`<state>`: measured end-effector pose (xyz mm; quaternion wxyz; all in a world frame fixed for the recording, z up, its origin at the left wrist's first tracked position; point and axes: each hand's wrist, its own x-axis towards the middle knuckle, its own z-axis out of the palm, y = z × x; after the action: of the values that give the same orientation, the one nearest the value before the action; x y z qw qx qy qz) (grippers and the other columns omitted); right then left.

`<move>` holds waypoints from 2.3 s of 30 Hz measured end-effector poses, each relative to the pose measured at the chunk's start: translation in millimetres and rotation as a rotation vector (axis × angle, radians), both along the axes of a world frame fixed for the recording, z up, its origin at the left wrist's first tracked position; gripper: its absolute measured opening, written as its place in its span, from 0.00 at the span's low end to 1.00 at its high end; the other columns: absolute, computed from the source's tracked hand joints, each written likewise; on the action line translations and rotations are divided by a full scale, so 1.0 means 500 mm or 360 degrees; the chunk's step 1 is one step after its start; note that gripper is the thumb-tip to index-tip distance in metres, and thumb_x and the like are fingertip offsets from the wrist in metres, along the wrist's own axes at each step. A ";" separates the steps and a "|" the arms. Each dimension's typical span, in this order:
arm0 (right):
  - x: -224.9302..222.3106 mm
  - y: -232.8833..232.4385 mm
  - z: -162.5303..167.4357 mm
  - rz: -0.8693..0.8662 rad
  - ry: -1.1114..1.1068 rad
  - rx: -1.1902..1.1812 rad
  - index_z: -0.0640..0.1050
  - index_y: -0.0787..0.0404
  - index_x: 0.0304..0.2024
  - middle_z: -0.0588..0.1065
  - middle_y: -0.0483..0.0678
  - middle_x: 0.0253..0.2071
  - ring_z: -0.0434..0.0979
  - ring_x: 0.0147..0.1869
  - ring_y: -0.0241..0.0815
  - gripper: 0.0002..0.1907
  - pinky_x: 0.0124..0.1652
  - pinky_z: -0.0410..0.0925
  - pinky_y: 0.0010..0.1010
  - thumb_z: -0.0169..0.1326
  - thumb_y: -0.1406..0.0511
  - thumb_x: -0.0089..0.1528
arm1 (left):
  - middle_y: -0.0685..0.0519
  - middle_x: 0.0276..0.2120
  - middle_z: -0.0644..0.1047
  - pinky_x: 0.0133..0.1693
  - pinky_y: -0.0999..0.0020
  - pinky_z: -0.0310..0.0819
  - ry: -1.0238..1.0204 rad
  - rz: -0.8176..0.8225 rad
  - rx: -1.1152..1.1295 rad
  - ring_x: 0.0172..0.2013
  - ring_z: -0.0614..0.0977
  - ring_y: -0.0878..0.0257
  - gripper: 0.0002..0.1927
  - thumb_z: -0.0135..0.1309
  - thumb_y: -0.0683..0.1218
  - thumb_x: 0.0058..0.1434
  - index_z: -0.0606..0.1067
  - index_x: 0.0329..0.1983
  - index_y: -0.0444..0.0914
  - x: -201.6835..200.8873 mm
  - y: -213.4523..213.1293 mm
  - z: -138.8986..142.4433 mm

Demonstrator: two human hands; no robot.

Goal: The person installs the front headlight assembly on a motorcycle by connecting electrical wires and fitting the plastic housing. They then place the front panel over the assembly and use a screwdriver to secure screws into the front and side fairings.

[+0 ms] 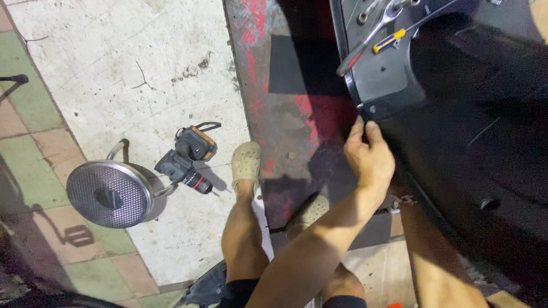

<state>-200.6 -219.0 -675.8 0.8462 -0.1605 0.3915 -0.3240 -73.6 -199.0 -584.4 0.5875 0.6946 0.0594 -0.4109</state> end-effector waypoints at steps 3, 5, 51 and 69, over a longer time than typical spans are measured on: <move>-0.036 0.034 0.009 0.0004 0.0055 0.0036 0.67 0.61 0.70 0.67 0.52 0.73 0.63 0.76 0.46 0.27 0.75 0.54 0.43 0.44 0.54 0.73 | 0.41 0.46 0.83 0.52 0.65 0.73 -0.0108 0.0049 0.0081 0.46 0.84 0.57 0.18 0.48 0.43 0.68 0.77 0.57 0.31 0.008 -0.006 -0.002; -0.045 0.041 0.009 0.0002 0.0077 0.0056 0.67 0.61 0.70 0.66 0.52 0.73 0.63 0.77 0.47 0.28 0.75 0.53 0.43 0.44 0.54 0.73 | 0.42 0.44 0.83 0.50 0.66 0.75 -0.0061 0.0091 0.0097 0.43 0.84 0.59 0.17 0.49 0.44 0.68 0.77 0.56 0.31 0.012 -0.008 -0.008; 0.110 0.185 0.399 0.0002 0.0768 -0.0308 0.72 0.62 0.64 0.74 0.47 0.63 0.72 0.67 0.41 0.31 0.68 0.62 0.37 0.58 0.53 0.64 | 0.45 0.49 0.80 0.52 0.57 0.75 0.1891 0.0377 -0.0932 0.46 0.82 0.54 0.31 0.60 0.60 0.64 0.73 0.58 0.30 0.038 0.126 0.118; 0.212 0.146 0.245 -0.0389 0.0978 0.0147 0.74 0.64 0.59 0.76 0.49 0.59 0.75 0.61 0.41 0.27 0.62 0.68 0.34 0.60 0.56 0.62 | 0.52 0.53 0.79 0.57 0.68 0.67 0.1014 0.0382 -0.0475 0.54 0.76 0.62 0.23 0.52 0.57 0.67 0.77 0.56 0.35 0.141 0.012 0.029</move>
<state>-94.4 -146.0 -553.5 0.6498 -0.1642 0.6590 -0.3414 -3.2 -192.8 -569.9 0.6784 0.4267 0.2598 -0.5387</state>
